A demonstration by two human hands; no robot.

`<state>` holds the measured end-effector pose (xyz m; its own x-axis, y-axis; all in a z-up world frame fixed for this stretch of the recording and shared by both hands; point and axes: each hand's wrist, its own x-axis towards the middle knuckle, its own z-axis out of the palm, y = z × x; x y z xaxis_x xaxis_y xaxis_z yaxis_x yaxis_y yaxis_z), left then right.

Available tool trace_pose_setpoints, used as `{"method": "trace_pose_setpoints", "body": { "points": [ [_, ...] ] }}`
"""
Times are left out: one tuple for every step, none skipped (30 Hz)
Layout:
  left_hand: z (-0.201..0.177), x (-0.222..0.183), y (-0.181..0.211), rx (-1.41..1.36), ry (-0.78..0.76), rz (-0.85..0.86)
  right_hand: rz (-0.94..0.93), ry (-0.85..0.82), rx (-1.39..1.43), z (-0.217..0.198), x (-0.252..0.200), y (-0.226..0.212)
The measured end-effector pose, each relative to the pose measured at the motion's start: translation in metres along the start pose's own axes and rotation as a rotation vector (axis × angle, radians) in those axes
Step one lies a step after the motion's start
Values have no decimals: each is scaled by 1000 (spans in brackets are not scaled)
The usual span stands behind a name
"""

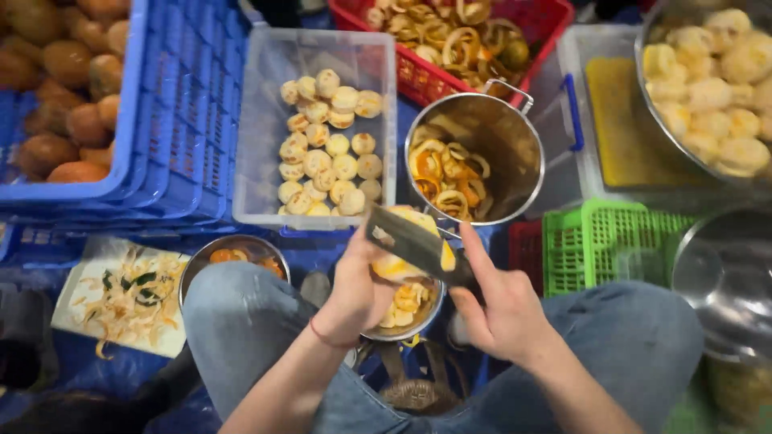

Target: The person sits cross-legged and uses a knife to peel the skin off round orange-skinned fruits. They remove the peel in long strips and place the peeled fruits into a clear plastic container while discarding the peels into a metal pot.

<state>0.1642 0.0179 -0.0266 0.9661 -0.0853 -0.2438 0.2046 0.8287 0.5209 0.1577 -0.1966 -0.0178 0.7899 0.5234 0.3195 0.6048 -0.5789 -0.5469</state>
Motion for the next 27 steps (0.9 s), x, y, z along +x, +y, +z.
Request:
{"method": "trace_pose_setpoints", "body": {
  "points": [
    [-5, 3, 2, -3, 15, 25, -23, -13, 12, 4, -7, 5],
    [-12, 5, 7, -36, 143, 2, -11, -24, 28, 11, -14, 10],
    [-19, 8, 10, -73, 269, -21, 1, -35, 43, 19, -20, 16],
    [-21, 5, 12, -70, 289, -8, -9, -45, 63, 23, -23, 18],
    [-23, 3, 13, -2, 204, -8, 1, -32, -3, 27, -26, 21],
    [-24, -3, 11, 62, 121, -27, 27, -22, -73, 29, -34, 21],
    [-24, -6, 8, 62, 143, -33, 33, -37, -56, 32, -32, 18],
    [-23, -9, 3, 91, 141, 3, 16, -38, -60, 32, -31, 15],
    [-21, -12, 0, 121, 138, 38, -1, -39, -63, 32, -29, 11],
    [-26, -13, -3, 130, 136, 36, 2, -32, -59, 32, -25, 9],
    [-30, -14, -6, 134, 18, 77, 14, -53, -13, 32, -20, 6],
    [-34, -19, -10, 134, -98, 105, 36, -79, 33, 30, -20, 1],
    [-41, -23, -12, 137, -96, 91, 50, -77, 37, 27, -19, -1],
    [-47, -23, -13, 95, -118, 28, 130, -137, 112, 23, -15, 0],
    [-54, -22, -14, 53, -139, -35, 209, -195, 188, 20, -12, 0],
    [-52, -25, -9, 56, -145, -47, 220, -188, 186, 17, -13, 1],
    [-49, -28, -2, 26, -201, -39, 229, -232, 324, 15, -15, 1],
    [-47, -24, 5, -4, -268, -23, 226, -268, 453, 12, -12, 4],
    [-44, -18, 8, -2, -285, -29, 228, -253, 443, 16, -8, 1],
    [-42, -21, 7, 75, -235, -18, 279, -217, 614, 18, -10, -5],
    [-41, -24, 6, 151, -185, -7, 330, -177, 784, 21, -12, -11],
    [-44, -24, 4, 148, -178, -6, 332, -184, 786, 27, -16, -10],
    [-47, -24, 4, 79, -133, -34, 288, -138, 867, 32, -19, -10],
    [-48, -20, 4, 12, -97, -55, 232, -86, 942, 36, -18, -7],
    [-48, -16, 6, 12, -101, -47, 223, -89, 939, 39, -19, -3],
    [-49, -15, 5, -16, -84, -47, 233, -79, 849, 42, -21, 1],
    [-50, -14, 5, -43, -68, -47, 242, -69, 759, 45, -23, 6]
  ]
}}
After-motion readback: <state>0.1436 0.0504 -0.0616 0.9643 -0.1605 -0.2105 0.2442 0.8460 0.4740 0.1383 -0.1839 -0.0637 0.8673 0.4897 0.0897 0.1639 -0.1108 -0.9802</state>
